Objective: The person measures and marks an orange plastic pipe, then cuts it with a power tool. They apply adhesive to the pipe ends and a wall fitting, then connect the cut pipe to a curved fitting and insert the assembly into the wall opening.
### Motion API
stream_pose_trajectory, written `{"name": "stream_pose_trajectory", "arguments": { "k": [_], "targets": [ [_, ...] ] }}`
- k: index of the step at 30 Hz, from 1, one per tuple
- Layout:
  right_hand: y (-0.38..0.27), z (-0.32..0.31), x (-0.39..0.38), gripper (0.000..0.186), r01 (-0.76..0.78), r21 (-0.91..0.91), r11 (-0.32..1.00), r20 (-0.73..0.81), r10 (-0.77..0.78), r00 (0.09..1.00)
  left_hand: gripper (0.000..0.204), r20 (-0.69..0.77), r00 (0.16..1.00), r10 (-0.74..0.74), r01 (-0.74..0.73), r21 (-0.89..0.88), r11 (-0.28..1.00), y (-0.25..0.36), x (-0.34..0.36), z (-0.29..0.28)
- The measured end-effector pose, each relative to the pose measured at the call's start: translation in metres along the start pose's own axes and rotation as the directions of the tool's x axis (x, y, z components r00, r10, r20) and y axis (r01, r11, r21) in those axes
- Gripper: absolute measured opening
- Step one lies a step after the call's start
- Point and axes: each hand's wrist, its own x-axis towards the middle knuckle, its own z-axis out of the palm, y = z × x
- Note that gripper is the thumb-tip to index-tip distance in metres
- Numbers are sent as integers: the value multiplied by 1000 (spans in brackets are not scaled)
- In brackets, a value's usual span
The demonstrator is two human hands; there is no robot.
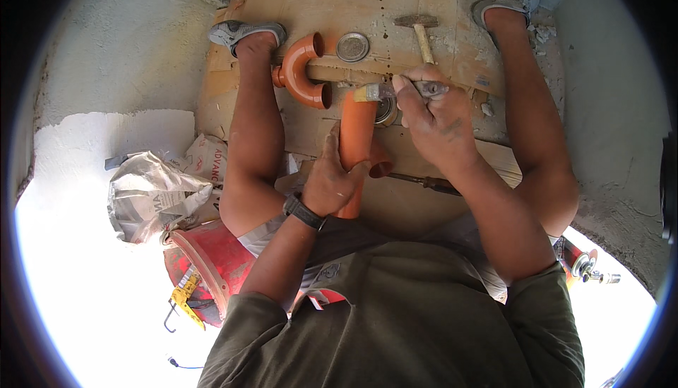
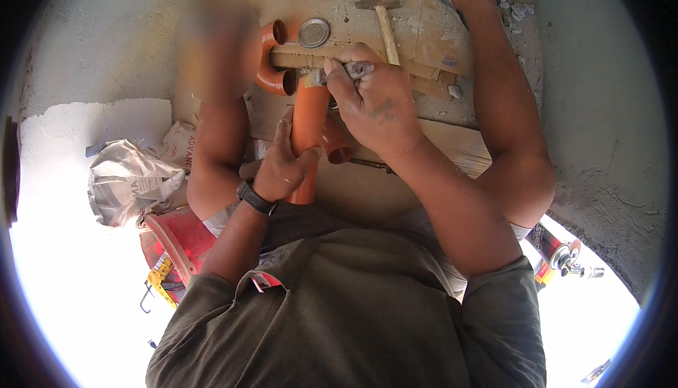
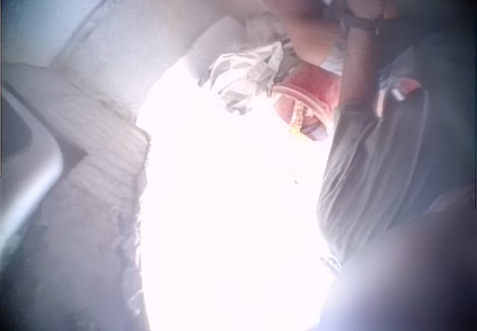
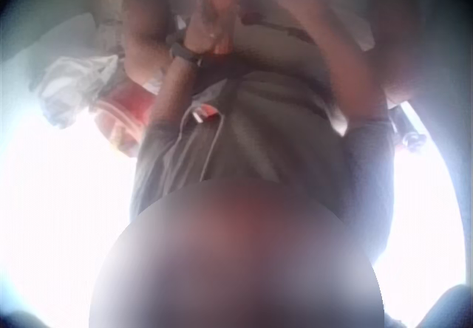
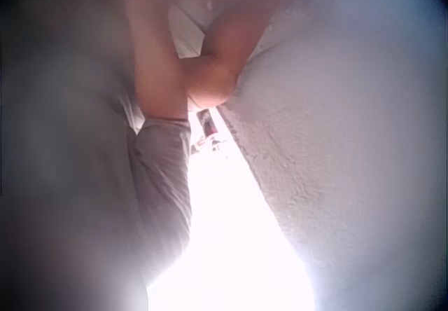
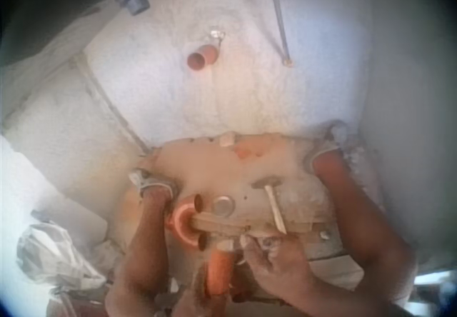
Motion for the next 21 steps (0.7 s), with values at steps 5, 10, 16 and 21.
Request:
{"name": "stream_pose_trajectory", "arguments": {
  "k": [5,10,16,21],
  "targets": [
    [20,-5,7,22,-290,363,886,72,283,956,73,89,991,-104,124,-251,960,6,0,0],
    [45,-32,12,23,-369,463,806,81,376,923,68,172,970,-172,237,-506,829,9,1,-7],
    [50,-18,9,22,-161,-59,985,98,166,981,60,112,970,-217,244,-487,839,15,-2,-12],
    [52,13,1,22,47,-282,958,197,9,980,62,63,988,-144,157,-448,880,12,-4,-12]
  ]
}}
